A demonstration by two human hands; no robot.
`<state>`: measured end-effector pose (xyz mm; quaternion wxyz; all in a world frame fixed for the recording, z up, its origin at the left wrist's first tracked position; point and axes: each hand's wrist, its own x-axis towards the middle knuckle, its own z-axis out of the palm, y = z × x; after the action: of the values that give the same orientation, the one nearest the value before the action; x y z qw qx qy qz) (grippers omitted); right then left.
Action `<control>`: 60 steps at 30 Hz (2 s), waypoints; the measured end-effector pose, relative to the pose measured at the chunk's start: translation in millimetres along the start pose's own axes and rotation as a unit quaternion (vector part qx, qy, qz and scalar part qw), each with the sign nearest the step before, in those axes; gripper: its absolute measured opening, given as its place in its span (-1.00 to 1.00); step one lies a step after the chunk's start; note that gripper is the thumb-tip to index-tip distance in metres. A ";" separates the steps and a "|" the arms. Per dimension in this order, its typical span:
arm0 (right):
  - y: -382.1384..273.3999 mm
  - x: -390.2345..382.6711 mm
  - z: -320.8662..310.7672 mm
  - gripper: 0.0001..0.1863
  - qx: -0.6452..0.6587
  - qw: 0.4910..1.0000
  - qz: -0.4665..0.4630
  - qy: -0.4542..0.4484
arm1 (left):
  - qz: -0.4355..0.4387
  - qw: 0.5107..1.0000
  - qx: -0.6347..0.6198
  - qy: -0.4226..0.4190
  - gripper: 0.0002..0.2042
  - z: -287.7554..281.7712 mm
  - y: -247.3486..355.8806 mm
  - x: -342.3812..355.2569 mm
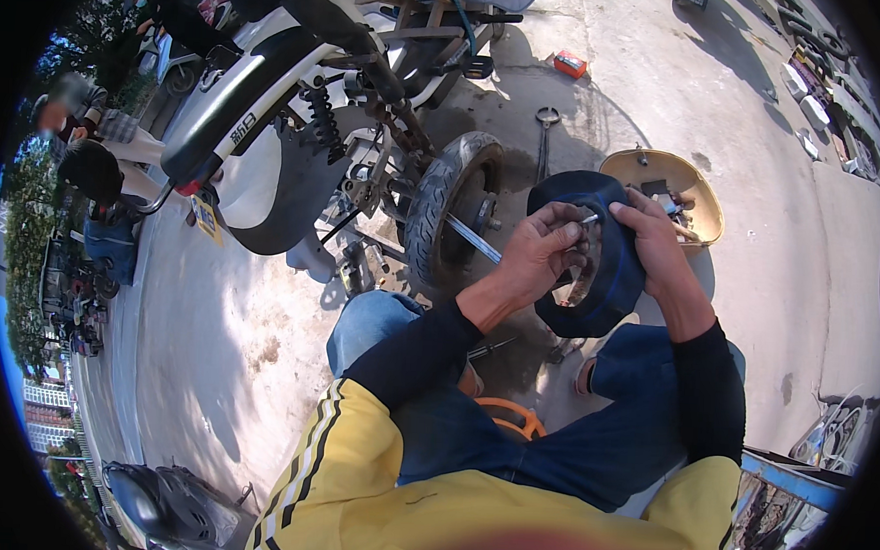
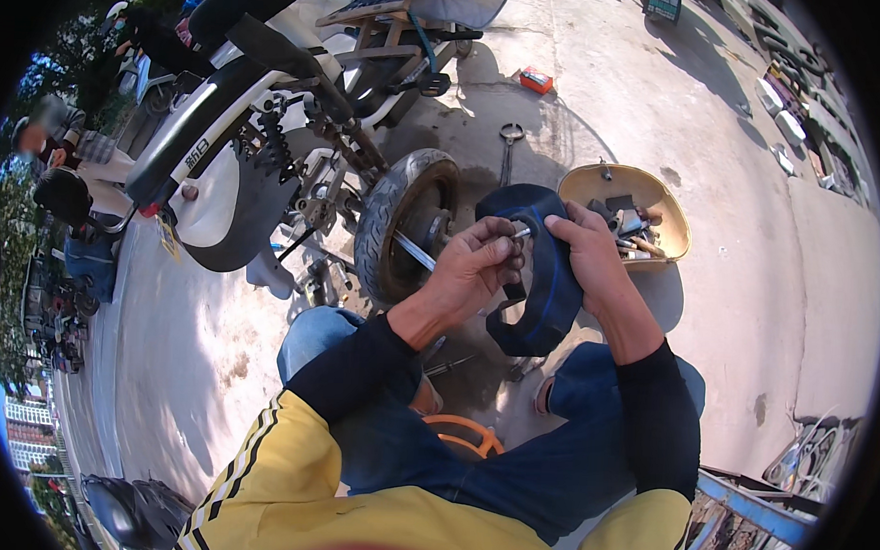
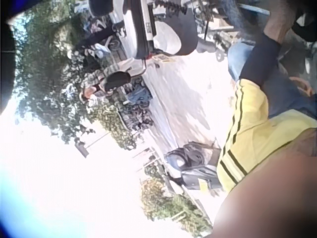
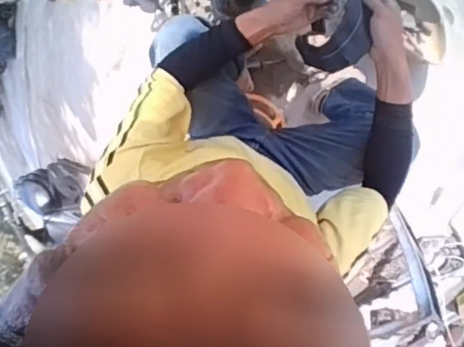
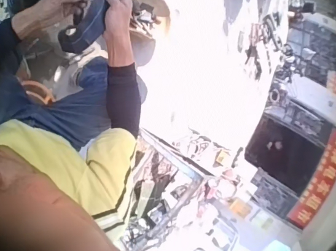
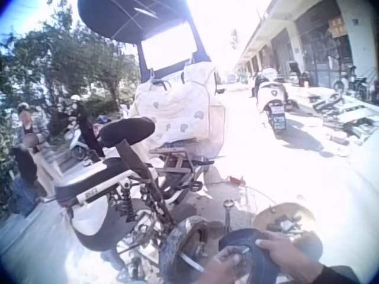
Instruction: The person removes the old inner tube from a scooter tire using tire levers, then inserts a new inner tube and reseats the tire bead onto the rim. The task is performed outdoors on a paved surface with tools laid out nearby.
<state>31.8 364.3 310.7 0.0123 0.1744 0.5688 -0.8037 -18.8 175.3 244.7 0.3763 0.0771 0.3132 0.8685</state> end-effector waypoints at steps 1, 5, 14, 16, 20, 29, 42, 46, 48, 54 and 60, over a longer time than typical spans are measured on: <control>-0.2 1.1 -1.2 -0.68 -0.005 1.000 -0.001 -0.005 | -0.004 0.999 0.022 0.026 -0.82 4.5 1.6 0.3; -4.1 14.8 -25.3 -0.59 -0.046 0.999 -0.011 -0.001 | -0.092 0.984 0.137 0.072 -0.83 -15.7 25.2 8.6; -26.6 10.6 -32.4 -0.56 -0.098 0.983 -0.077 0.134 | -0.219 0.850 0.402 0.261 -0.78 -161.3 1.7 151.6; -26.0 10.2 -33.2 -0.55 -0.137 0.976 -0.091 0.140 | -0.237 0.827 0.419 0.290 -0.70 -168.2 -11.9 168.8; -17.7 16.9 -39.5 -0.55 -0.147 0.974 -0.098 0.140 | -0.225 0.739 0.582 0.253 -0.43 -161.9 0.2 171.5; 64.5 91.8 -53.8 -0.58 -0.441 0.893 -0.070 0.054 | 0.194 0.539 0.810 0.126 -0.28 -36.9 133.6 12.9; 130.6 54.5 22.6 -0.25 -0.324 0.920 0.077 -0.205 | -0.055 0.532 0.782 0.319 0.03 -116.2 108.0 -62.4; 144.9 39.8 60.3 -0.55 -0.022 0.930 0.286 -0.230 | -0.044 0.538 0.781 0.313 0.01 -124.5 109.0 -67.0; 142.7 31.2 78.0 -0.66 -0.011 0.927 0.334 -0.168 | -0.044 0.540 0.778 0.318 0.00 -128.0 109.9 -69.0; 81.7 -0.9 127.6 -0.74 0.131 0.917 0.368 -0.076 | -0.004 0.566 0.763 0.314 -0.06 -143.0 114.1 -66.1; 47.7 -7.4 165.9 -0.50 0.169 0.930 0.316 -0.087 | 0.053 0.613 0.727 0.305 -0.13 -160.0 122.0 -65.2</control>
<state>4.9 193.7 317.9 0.2850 0.2743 0.3365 -0.8546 -106.0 -11.7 198.0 0.0329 0.0729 0.9342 0.3477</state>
